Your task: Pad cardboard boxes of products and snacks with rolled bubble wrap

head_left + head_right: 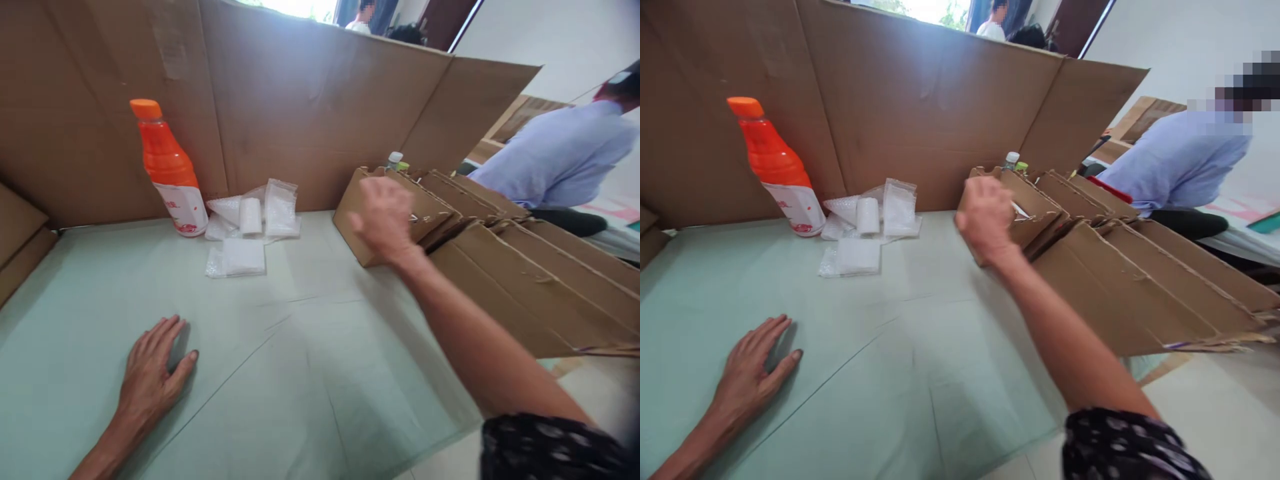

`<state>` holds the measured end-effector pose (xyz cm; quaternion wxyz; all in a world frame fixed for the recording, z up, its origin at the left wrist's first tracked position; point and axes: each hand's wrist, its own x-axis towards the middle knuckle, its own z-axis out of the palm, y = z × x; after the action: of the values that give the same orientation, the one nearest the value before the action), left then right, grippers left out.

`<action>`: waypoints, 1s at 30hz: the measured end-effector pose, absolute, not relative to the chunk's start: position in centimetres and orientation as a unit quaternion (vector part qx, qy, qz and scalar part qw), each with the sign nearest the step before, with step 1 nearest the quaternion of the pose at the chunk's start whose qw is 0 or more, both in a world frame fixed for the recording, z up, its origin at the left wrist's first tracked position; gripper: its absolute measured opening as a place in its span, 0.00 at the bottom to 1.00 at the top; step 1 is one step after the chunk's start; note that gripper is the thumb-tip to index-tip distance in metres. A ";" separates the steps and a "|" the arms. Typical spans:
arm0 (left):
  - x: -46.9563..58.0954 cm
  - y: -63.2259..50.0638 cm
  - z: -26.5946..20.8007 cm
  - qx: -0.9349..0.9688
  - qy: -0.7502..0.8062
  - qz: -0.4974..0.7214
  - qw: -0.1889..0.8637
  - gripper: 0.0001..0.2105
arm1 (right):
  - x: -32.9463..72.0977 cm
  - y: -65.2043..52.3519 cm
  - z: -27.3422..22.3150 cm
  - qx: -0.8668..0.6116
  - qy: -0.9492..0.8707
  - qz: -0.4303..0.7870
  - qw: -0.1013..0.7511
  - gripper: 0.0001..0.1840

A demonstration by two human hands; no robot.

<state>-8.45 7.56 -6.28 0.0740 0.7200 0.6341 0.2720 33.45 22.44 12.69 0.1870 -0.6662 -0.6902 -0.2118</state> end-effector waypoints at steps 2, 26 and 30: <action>-7.0 7.3 -6.2 0.718 0.630 0.284 0.086 0.24 | 38.1 23.4 15.0 -0.746 -0.626 -0.199 0.109 0.26; 0.6 -0.4 -2.0 0.630 0.609 0.379 0.296 0.28 | 37.2 4.3 5.5 -0.630 -0.582 0.340 0.387 0.22; -0.2 0.8 -2.2 0.585 0.637 0.404 0.297 0.27 | 32.6 5.4 2.1 -0.556 -0.596 0.455 0.360 0.28</action>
<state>-0.19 0.77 -2.22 0.2974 0.5854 0.6367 0.4042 32.62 5.45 2.06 0.3595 -0.5559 -0.5958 0.4546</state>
